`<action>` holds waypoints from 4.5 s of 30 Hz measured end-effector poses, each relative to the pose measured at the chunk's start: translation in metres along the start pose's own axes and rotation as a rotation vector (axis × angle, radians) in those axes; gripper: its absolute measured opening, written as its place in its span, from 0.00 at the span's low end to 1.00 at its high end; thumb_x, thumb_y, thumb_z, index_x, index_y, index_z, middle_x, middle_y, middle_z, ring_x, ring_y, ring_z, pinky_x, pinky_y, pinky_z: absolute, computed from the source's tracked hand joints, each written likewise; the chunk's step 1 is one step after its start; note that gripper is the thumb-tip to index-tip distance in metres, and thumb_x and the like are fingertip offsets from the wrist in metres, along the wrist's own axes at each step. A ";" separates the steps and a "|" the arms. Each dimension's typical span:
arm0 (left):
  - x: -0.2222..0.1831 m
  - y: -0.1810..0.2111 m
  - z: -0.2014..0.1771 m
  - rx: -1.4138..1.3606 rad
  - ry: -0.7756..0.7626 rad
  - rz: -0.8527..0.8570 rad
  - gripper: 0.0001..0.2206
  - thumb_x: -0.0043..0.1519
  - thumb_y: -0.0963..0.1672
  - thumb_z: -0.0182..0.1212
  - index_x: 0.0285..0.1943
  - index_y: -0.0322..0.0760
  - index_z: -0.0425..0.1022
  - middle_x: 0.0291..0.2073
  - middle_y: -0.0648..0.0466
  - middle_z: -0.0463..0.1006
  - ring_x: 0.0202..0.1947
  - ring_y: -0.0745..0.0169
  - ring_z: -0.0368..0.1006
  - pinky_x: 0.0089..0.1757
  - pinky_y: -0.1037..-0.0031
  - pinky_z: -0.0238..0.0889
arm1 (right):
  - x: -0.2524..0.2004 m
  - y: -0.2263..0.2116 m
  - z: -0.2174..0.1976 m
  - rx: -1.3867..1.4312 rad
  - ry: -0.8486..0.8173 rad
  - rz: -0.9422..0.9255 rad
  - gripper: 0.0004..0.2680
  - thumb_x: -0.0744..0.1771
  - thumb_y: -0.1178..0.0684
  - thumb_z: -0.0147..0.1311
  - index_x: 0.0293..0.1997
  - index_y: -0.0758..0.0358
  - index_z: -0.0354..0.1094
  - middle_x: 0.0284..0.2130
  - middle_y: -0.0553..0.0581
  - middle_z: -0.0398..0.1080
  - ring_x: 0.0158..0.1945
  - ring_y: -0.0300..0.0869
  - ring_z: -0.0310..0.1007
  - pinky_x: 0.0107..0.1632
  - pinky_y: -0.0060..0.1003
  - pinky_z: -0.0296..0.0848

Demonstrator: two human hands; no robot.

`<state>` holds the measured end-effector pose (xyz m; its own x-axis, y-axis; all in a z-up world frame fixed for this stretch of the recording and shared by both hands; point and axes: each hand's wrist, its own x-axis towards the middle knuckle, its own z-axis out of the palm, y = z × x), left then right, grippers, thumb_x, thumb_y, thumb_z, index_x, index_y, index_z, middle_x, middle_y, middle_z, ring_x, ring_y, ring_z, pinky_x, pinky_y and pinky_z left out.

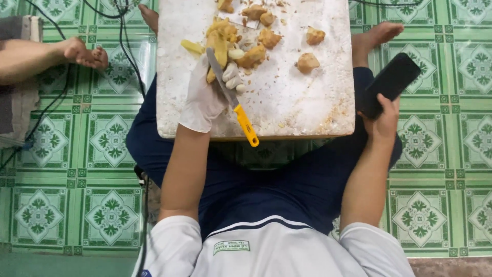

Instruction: Peeling the skin off ginger roots using a small knife while sitting on the floor.

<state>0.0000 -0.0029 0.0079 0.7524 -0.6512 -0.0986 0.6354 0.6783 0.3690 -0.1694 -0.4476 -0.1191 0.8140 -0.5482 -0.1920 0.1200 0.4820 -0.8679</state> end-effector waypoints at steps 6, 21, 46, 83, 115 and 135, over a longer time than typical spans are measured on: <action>0.001 0.002 -0.009 0.013 0.001 -0.009 0.21 0.74 0.57 0.38 0.56 0.46 0.71 0.29 0.55 0.65 0.28 0.61 0.62 0.37 0.63 0.61 | 0.021 0.030 0.012 0.167 -0.118 -0.006 0.16 0.70 0.60 0.47 0.67 0.61 0.61 0.51 0.57 0.73 0.50 0.44 0.77 0.57 0.36 0.74; -0.002 0.005 -0.001 0.007 -0.039 -0.052 0.19 0.74 0.55 0.45 0.61 0.46 0.74 0.30 0.56 0.66 0.30 0.64 0.61 0.41 0.67 0.53 | 0.035 0.054 -0.007 0.166 -0.519 -0.186 0.23 0.73 0.50 0.51 0.79 0.56 0.47 0.71 0.52 0.59 0.73 0.42 0.59 0.79 0.41 0.54; -0.001 0.005 0.001 0.065 -0.012 -0.028 0.21 0.74 0.56 0.42 0.60 0.45 0.74 0.27 0.57 0.66 0.27 0.64 0.60 0.39 0.66 0.53 | 0.034 0.055 0.003 0.070 -0.133 -0.053 0.32 0.65 0.72 0.47 0.79 0.53 0.47 0.65 0.62 0.67 0.59 0.47 0.70 0.63 0.38 0.69; 0.000 0.004 0.006 0.065 0.064 -0.005 0.20 0.73 0.56 0.44 0.54 0.44 0.74 0.27 0.54 0.68 0.26 0.62 0.61 0.36 0.67 0.56 | 0.043 0.060 -0.011 0.236 -0.308 -0.068 0.20 0.69 0.58 0.42 0.73 0.52 0.57 0.64 0.55 0.65 0.65 0.46 0.66 0.70 0.41 0.63; -0.006 -0.002 -0.013 0.110 0.026 0.065 0.20 0.74 0.55 0.40 0.59 0.44 0.72 0.31 0.55 0.71 0.27 0.65 0.64 0.36 0.68 0.61 | 0.031 0.046 0.012 0.073 -0.125 -0.008 0.31 0.60 0.62 0.42 0.75 0.50 0.55 0.61 0.56 0.66 0.60 0.46 0.65 0.64 0.39 0.61; -0.011 -0.008 -0.017 0.128 0.006 0.090 0.20 0.75 0.54 0.39 0.60 0.43 0.71 0.34 0.54 0.72 0.27 0.67 0.65 0.33 0.72 0.61 | 0.034 0.051 0.005 -0.017 -0.130 -0.029 0.30 0.61 0.65 0.40 0.74 0.53 0.55 0.57 0.55 0.68 0.54 0.42 0.63 0.61 0.33 0.61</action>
<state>-0.0097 0.0047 -0.0096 0.8065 -0.5877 -0.0649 0.5383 0.6844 0.4917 -0.1325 -0.4382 -0.1675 0.8775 -0.4677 -0.1066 0.1357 0.4552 -0.8800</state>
